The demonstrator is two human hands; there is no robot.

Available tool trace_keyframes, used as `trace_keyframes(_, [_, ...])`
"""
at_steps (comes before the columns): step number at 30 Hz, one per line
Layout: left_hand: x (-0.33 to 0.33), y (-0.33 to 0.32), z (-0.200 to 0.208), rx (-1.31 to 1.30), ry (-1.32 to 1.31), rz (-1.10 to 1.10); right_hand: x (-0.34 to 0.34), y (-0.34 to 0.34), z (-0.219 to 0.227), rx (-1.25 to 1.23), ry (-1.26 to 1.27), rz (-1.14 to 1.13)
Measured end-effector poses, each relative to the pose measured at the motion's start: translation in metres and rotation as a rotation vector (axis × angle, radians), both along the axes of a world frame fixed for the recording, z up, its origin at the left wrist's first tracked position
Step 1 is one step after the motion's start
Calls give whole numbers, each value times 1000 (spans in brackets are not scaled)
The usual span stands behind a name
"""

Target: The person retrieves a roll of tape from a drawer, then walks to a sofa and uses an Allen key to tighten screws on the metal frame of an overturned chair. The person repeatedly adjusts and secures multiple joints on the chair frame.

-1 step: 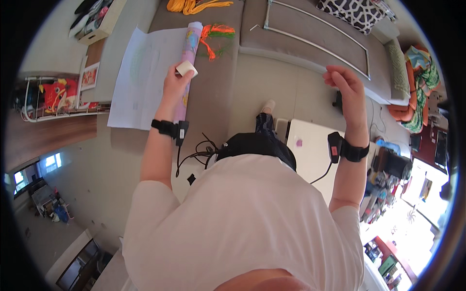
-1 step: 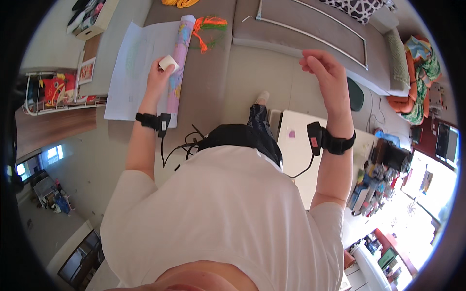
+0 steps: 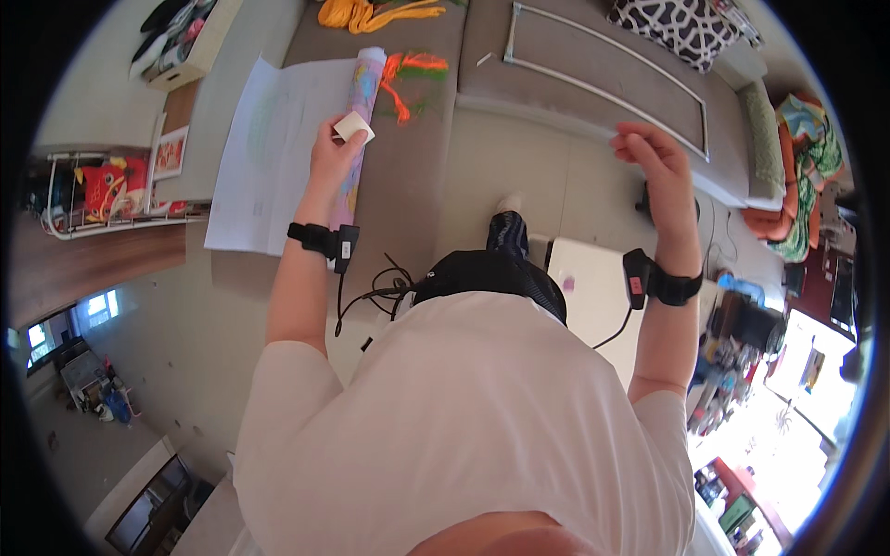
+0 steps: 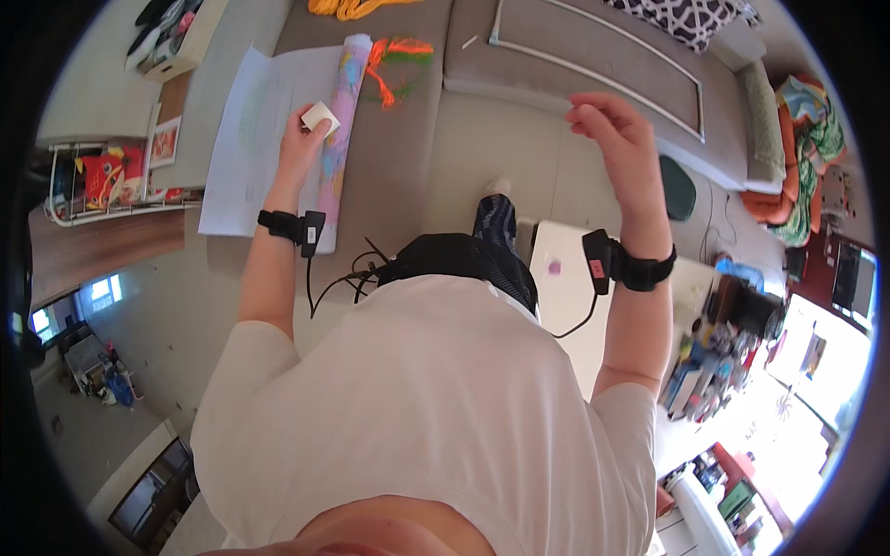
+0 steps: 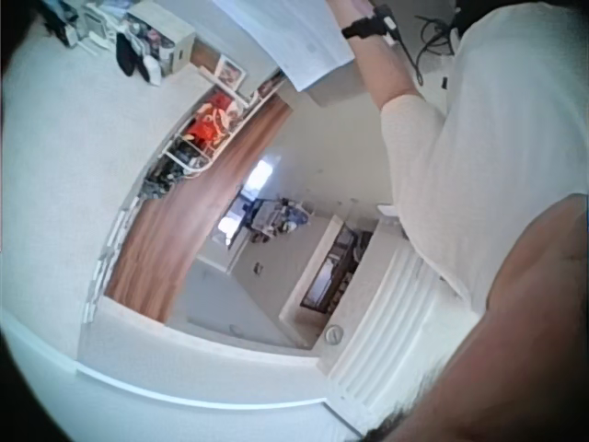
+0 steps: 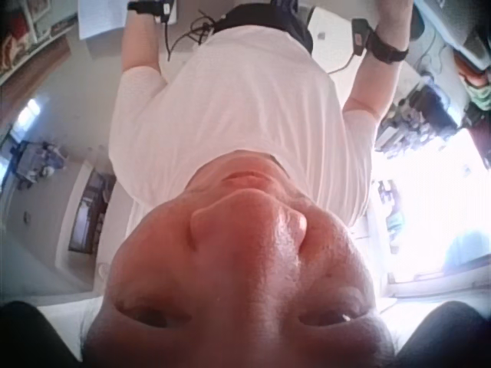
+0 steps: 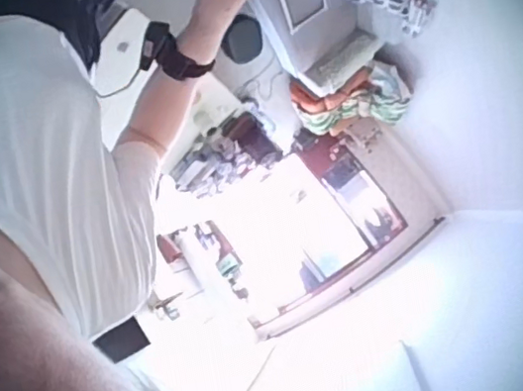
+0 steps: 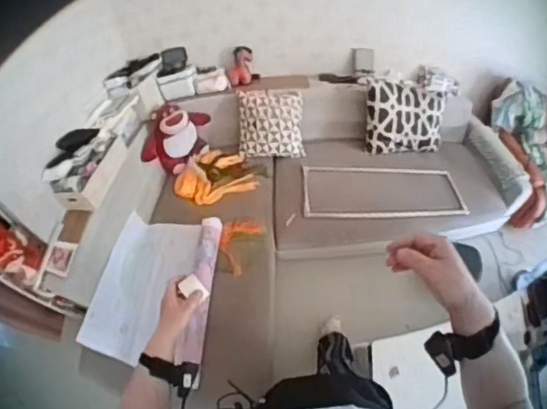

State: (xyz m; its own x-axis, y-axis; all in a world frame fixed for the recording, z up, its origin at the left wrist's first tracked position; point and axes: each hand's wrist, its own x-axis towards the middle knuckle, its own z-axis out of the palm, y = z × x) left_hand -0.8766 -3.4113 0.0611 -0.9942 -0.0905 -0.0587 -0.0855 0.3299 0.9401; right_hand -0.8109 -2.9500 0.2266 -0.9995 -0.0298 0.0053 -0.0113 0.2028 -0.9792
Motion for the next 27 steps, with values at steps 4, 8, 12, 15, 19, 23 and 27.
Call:
trace_keyframes(4, [-110, 48, -29, 62, -158, 240, -149, 21, -53, 14, -130, 108])
trace_keyframes(8, [-197, 70, -75, 169, -336, 212, -280, 11, -139, 145, -352, 227])
trace_keyframes(12, [-293, 84, -141, -127, -289, 95, -364, -5, -258, 319, -563, 368])
trace_keyframes(15, [-374, 95, -203, -157, -378, 144, -417, -24, -354, 460, -611, 422])
trace_keyframes(19, [-449, 91, -280, -406, -356, 157, -442, -58, -453, 460, -828, 410])
trace_keyframes(23, [-506, 82, -342, -515, -362, 88, -456, -73, -508, 675, -793, 281])
trace_keyframes(27, [-526, 71, -377, -525, -421, 84, -467, -74, -536, 752, -832, 115])
